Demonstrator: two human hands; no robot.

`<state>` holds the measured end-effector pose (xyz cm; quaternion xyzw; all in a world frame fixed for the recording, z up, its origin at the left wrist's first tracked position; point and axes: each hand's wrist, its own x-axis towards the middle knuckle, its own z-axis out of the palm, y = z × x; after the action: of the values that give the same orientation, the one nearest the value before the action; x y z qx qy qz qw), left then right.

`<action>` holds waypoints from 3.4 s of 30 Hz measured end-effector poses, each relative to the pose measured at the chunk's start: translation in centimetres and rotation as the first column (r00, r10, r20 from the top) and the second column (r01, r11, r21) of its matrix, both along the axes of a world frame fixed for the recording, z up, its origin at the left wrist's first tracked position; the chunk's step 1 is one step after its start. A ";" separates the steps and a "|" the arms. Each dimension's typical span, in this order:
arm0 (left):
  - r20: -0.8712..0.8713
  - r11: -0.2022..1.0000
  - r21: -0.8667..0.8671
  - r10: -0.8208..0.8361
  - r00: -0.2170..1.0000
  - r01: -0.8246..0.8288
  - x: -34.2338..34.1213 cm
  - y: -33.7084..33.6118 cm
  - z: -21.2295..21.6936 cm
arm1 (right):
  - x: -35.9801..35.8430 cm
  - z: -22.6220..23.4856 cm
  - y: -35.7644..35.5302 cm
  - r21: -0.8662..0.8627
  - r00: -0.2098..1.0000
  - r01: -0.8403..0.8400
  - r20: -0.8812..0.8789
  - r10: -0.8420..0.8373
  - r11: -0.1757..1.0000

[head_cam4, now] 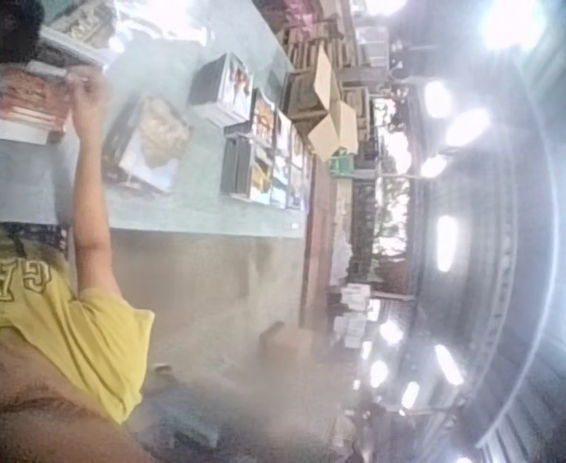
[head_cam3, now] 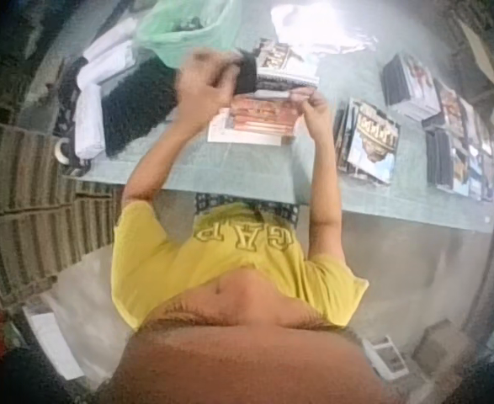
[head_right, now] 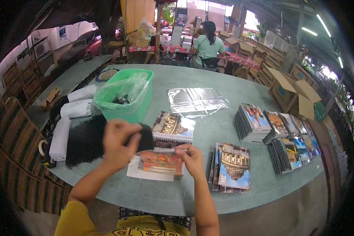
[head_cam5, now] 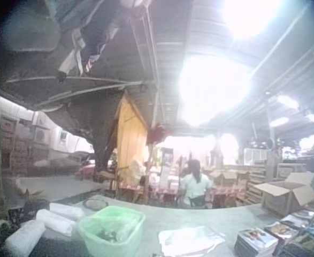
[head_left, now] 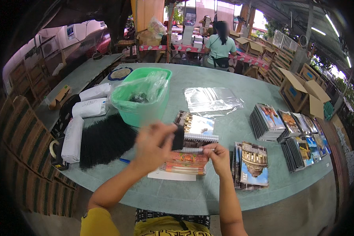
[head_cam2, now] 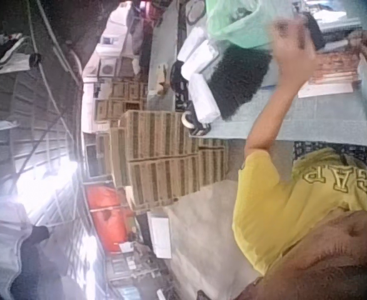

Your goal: The person binds calendars by inserting a wire spiral through the pre-punched holes of a calendar stack, trimming the wire with pliers, and then placing the finished calendar onto a separate pile.

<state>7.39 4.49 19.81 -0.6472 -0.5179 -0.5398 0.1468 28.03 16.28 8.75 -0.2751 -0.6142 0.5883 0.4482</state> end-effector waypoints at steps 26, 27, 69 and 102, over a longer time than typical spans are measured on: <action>-0.109 0.927 -0.354 -0.168 0.980 0.120 2.5 2.4 -5.8 | -1.2 0.2 -0.6 0.013 0.985 0.136 -0.104 -0.134 0.991; -0.045 0.980 -0.197 -0.043 0.998 0.034 2.6 2.8 -4.1 | -0.9 0.5 -0.9 -0.008 0.984 0.146 -0.098 -0.146 0.989; -0.195 0.863 -0.392 -0.418 0.887 0.320 7.2 6.6 -6.6 | 0.1 -4.3 0.0 0.198 0.984 0.143 0.079 -0.161 0.970; -0.020 0.863 -0.485 0.147 0.989 -0.138 -7.8 -8.6 -20.4 | -15.4 5.9 -2.1 0.532 0.747 -0.353 0.655 -0.111 0.770</action>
<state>-0.45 -4.14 -0.57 -0.6184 -0.6844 -0.3861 0.0147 12.68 14.15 14.68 -0.2541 -0.9074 0.2450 0.2281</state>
